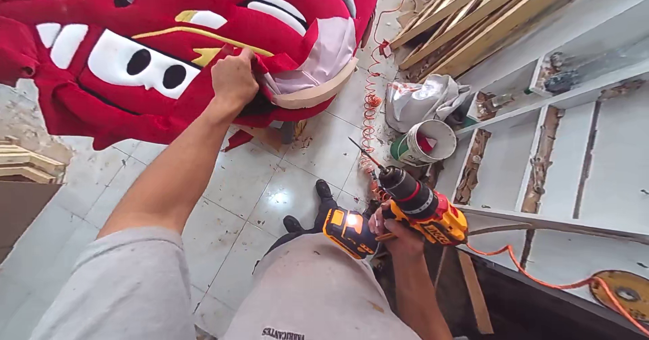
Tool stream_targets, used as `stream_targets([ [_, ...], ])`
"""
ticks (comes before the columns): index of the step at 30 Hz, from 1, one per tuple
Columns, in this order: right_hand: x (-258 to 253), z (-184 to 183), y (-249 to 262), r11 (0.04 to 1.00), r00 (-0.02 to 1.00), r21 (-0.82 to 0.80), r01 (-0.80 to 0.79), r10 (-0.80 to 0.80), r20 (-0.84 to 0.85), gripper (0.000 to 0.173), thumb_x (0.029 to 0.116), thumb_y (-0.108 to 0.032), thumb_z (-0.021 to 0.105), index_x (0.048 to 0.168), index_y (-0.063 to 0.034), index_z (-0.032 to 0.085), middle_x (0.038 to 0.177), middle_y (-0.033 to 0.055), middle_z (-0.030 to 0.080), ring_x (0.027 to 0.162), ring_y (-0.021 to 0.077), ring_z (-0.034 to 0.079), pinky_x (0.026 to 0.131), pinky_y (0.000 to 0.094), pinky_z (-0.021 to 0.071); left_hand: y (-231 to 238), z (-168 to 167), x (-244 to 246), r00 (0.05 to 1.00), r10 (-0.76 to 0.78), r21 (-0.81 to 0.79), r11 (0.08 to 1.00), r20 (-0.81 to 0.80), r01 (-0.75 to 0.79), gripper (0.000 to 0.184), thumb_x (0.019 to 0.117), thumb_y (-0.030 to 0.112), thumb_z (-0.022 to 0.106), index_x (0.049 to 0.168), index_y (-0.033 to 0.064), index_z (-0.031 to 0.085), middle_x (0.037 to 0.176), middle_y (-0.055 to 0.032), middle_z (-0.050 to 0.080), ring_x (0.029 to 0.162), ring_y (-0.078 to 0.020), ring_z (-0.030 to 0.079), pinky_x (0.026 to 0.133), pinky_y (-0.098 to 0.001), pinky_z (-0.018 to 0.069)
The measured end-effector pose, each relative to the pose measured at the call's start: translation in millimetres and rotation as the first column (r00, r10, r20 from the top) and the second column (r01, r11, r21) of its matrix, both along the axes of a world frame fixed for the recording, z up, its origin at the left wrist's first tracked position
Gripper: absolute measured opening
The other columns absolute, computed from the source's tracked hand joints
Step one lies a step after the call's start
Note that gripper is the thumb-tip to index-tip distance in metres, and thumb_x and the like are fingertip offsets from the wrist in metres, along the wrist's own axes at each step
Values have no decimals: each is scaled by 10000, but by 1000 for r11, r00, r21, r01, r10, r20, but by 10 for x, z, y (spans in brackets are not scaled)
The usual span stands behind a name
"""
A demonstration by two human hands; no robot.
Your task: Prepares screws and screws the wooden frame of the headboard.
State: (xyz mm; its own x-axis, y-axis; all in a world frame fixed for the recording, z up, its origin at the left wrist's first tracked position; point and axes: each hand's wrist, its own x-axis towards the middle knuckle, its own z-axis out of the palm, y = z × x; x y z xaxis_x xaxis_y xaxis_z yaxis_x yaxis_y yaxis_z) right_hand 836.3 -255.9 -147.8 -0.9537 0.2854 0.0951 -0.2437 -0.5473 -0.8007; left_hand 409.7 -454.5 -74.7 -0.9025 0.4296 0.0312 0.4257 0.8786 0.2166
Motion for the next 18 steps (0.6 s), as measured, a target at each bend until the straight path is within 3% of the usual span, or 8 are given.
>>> stream_targets([
  [2,-27,22,1,999,999,13,31,-31,36,253,927,-183,696,1170,-122,726,837,0,727,680,94,674,660,278,586,37,43,317,995,-47,127,990,-89,58,429,964,145,523,1373,15,540,982,-303,698,930,-532,684,765,-708,498],
  [4,-51,36,1,996,994,47,72,-75,75,256,918,-189,715,1167,-134,734,832,-11,729,671,83,670,650,272,586,8,-140,623,913,-302,189,914,-276,359,396,930,183,585,1260,-32,626,889,-254,714,791,-467,706,642,-653,528],
  [6,-85,50,45,991,987,98,93,-105,121,246,911,-180,718,1150,-126,735,824,-13,724,664,83,664,643,271,583,44,-446,713,794,-506,86,823,-338,561,405,952,309,587,1239,32,659,892,-237,683,757,-441,691,575,-585,525],
  [9,-230,158,132,966,966,225,126,-171,195,224,890,-123,707,1111,-101,732,823,-5,726,653,86,665,629,271,589,200,-651,613,781,-582,-28,806,-228,592,506,999,382,596,1396,69,586,985,-288,652,790,-479,674,609,-597,528],
  [12,-400,258,223,930,946,339,140,-227,230,212,877,-73,701,1089,-69,717,856,11,739,665,106,678,628,285,598,328,-712,457,785,-566,13,809,-251,588,341,1071,268,492,1245,24,655,979,-282,653,785,-478,674,622,-603,524],
  [15,-551,299,335,915,938,387,114,-228,263,206,876,-69,712,1082,-53,706,863,16,740,669,114,683,638,297,606,369,-519,199,852,-524,174,837,-18,518,359,1062,303,501,1130,40,734,1081,-263,683,1018,-471,664,892,-677,493],
  [16,-604,314,361,911,933,398,106,-230,276,204,873,-67,714,1077,-53,703,866,16,743,670,114,685,640,295,609,386,-462,94,852,-522,171,845,50,507,358,1054,310,508,1106,45,742,1102,-263,686,1077,-472,649,938,-686,467],
  [18,-700,339,404,904,921,419,86,-232,312,190,868,-73,715,1057,-55,703,846,15,741,660,116,687,637,293,611,436,-434,-55,836,-543,149,836,85,528,344,1039,303,524,1026,49,756,1039,-255,710,1052,-476,665,904,-698,475],
])
